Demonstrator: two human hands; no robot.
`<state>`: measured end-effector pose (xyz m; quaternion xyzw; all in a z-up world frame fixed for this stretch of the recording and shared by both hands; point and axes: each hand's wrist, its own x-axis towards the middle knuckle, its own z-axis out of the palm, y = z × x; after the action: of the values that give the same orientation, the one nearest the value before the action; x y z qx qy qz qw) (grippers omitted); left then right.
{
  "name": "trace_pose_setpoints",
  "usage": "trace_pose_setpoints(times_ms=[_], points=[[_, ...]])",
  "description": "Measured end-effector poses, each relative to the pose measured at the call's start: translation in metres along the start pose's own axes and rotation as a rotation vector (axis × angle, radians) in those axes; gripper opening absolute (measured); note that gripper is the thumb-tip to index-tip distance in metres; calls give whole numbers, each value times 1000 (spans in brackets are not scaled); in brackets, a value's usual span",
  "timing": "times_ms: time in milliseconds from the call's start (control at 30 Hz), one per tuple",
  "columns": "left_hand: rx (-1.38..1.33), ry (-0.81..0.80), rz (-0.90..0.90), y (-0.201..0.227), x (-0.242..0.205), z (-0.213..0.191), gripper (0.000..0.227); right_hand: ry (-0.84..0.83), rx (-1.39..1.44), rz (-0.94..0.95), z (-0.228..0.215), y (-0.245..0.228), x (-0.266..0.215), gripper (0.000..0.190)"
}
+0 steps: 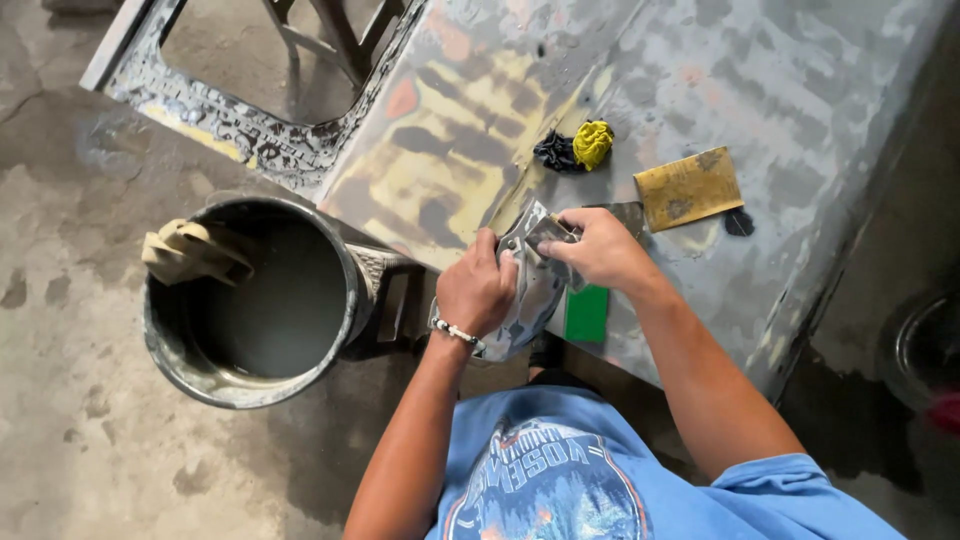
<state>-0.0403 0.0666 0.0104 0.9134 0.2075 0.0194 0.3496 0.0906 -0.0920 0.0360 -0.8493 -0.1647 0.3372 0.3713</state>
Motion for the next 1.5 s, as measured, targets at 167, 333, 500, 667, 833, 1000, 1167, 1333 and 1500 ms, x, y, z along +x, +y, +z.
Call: trace_pose_setpoints(times_ms=[167, 333, 500, 667, 833, 1000, 1167, 1333, 1500], points=[[-45, -45, -9, -18, 1, -3, 30, 66, 199, -59, 33, 12, 0, 32], [-59, -88, -29, -11, -2, -11, 32, 181, -63, -24, 28, -15, -15, 35], [-72, -62, -10, -2, -3, -4, 31, 54, -18, -72, 29, 8, -1, 32], [-77, -11, -34, 2, -5, -4, 30, 140, 29, -171, 43, 13, -5, 26], [-72, -12, -68, 8, -6, -7, 29, 176, 96, -157, 45, 4, -12, 22], [-60, 27, -54, 8, -6, -7, 27, 171, 70, -174, 46, -1, -11, 20], [-60, 58, -47, 6, -6, -6, 26, 168, 117, -218, 49, 3, -5, 19], [-44, 97, -35, 5, -9, -2, 25, 190, 49, -162, 44, -8, -2, 23], [-60, 123, -14, 2, -7, 0, 26, 87, -30, -45, 36, 2, 0, 26]])
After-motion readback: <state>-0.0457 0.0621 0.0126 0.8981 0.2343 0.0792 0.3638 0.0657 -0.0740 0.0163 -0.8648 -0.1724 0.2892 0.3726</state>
